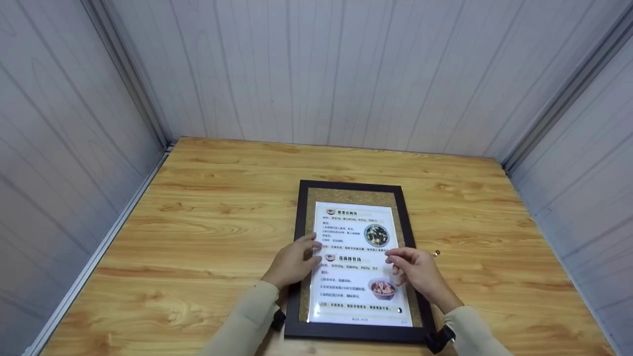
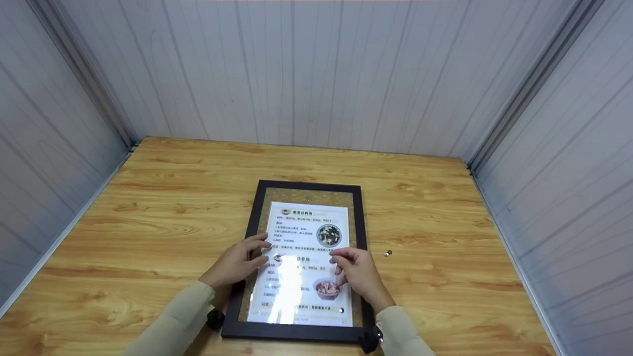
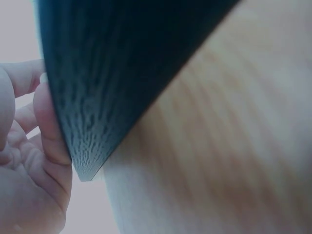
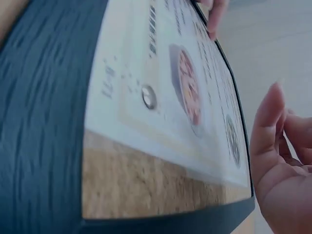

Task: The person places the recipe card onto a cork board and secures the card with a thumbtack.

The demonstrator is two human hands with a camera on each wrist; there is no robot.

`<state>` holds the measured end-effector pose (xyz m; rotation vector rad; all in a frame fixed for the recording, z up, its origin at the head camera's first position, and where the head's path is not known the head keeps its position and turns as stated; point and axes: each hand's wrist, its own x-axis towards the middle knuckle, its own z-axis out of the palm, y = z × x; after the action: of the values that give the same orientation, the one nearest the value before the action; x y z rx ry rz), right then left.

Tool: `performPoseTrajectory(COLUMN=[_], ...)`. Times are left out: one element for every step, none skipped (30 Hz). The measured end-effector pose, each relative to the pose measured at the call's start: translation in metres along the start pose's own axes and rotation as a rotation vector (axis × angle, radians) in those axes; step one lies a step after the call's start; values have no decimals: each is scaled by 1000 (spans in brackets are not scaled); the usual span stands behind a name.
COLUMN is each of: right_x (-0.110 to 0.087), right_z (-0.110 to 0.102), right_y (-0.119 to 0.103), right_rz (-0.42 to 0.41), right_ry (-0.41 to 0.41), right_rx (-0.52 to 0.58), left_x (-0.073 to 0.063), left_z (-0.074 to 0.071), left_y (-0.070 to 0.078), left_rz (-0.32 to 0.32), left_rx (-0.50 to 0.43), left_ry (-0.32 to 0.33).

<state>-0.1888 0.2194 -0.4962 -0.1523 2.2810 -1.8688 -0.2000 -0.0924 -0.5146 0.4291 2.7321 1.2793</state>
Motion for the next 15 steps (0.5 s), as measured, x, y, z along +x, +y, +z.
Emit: performPoseTrajectory(right_x=[-1, -2, -3, -4, -5, -5, -6, -6, -6, -7, -7, -8, -8, -9, -9], right_z=[3, 7, 10, 13, 15, 17, 19, 21, 23, 24, 26, 28, 30, 32, 34], right_y=[0, -1, -2, -2, -3, -3, -3, -4, -4, -5, -5, -6, -7, -8, -9], right_rz=[-25, -47, -69, -92, -109, -127, -141, -157, -170, -176, -172, -161, -139, -118, -98], right_ry=[-21, -41, -57, -71, -87, -96, -100, -103, -101, -102, -106, -109, -114, -121, -130], right_rx=[-37, -65, -89, -103, -105, -124, -140, -149, -166, -180, -181, -177, -161, -147, -133], left_x=[-1, -1, -2, -2, -2, -2, -2, -2, -2, -2, -2, -2, -1, -1, -1], left_z=[0, 1, 1, 1, 1, 2, 2, 2, 2, 1, 1, 1, 1, 0, 0], left_y=[0, 0, 0, 0, 0, 0, 0, 0, 0, 0, 0, 0, 0, 0, -1], left_rz=[-3, -5, -8, -9, -10, -11, -11, -10, -9, -8, -8, -9, -10, -10, -12], left_rx=[-2, -4, -7, -10, -10, -10, -9, -9, -10, -10, -9, -9, -11, -12, -12], left_ry=[0, 1, 0, 1, 1, 1, 1, 1, 0, 1, 0, 0, -1, -2, -2])
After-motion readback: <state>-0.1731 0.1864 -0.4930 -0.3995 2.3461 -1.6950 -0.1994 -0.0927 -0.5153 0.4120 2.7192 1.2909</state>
